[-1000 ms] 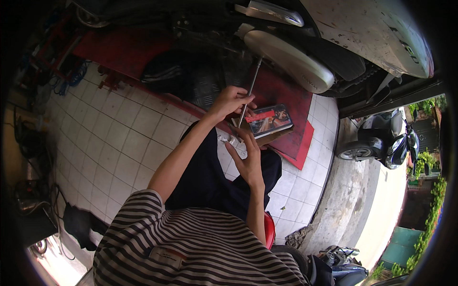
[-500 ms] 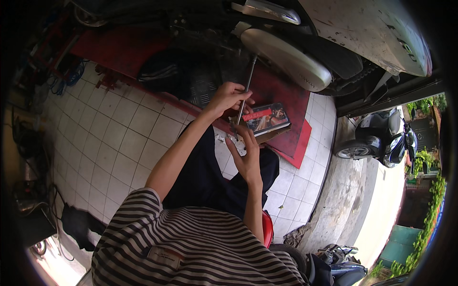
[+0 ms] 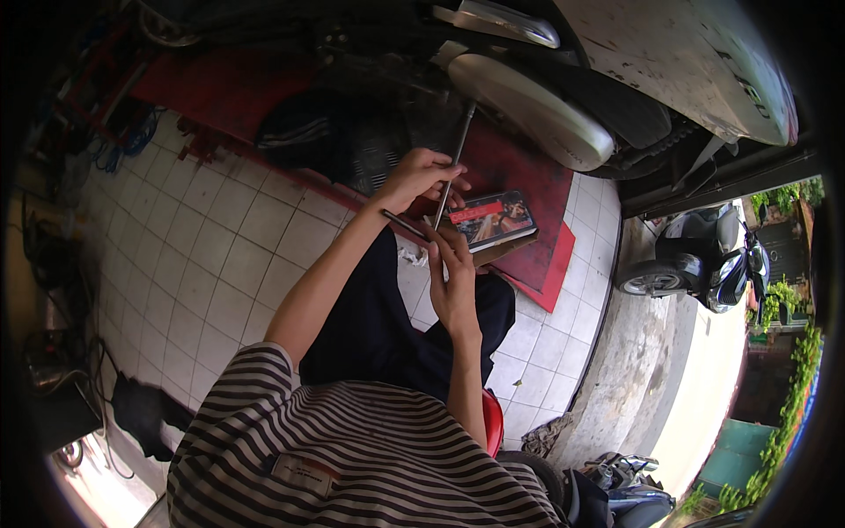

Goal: The person uses a T-handle socket wrench to loosen and tighten bolts on a scooter. They handle small parts one at a time and place them into a cardboard box on their lap while sitting on a chair.

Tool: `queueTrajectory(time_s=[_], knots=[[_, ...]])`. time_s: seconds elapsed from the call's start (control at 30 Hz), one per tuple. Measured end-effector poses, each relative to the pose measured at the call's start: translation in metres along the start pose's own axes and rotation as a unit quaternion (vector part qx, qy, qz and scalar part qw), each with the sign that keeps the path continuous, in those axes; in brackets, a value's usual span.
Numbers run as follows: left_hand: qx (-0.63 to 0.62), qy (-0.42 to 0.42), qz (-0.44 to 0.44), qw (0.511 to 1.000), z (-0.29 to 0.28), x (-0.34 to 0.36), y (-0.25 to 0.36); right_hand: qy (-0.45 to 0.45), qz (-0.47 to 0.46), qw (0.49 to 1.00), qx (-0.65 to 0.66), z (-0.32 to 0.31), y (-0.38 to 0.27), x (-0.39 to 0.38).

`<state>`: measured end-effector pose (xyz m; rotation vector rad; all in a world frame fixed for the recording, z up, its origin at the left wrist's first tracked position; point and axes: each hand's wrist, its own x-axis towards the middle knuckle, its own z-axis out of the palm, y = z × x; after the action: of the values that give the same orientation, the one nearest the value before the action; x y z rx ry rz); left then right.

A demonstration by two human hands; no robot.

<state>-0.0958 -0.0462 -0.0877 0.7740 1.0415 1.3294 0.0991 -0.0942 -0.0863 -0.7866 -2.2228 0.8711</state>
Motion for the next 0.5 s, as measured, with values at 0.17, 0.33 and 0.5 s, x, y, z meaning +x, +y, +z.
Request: queueTrajectory(time_s=[0.17, 0.33, 0.5], knots=[[0.013, 0.01, 0.012, 1.0, 0.002, -0.001, 0.001, -0.004, 0.013, 1.0, 0.009, 0.0, -0.005, 0.0], [0.007, 0.022, 0.009, 1.0, 0.003, 0.001, 0.0, 0.005, 0.006, 0.999, 0.034, 0.001, -0.009, 0.001], [0.006, 0.026, 0.015, 1.0, 0.002, 0.003, -0.002, 0.008, 0.02, 0.999, 0.032, 0.001, -0.013, 0.001]])
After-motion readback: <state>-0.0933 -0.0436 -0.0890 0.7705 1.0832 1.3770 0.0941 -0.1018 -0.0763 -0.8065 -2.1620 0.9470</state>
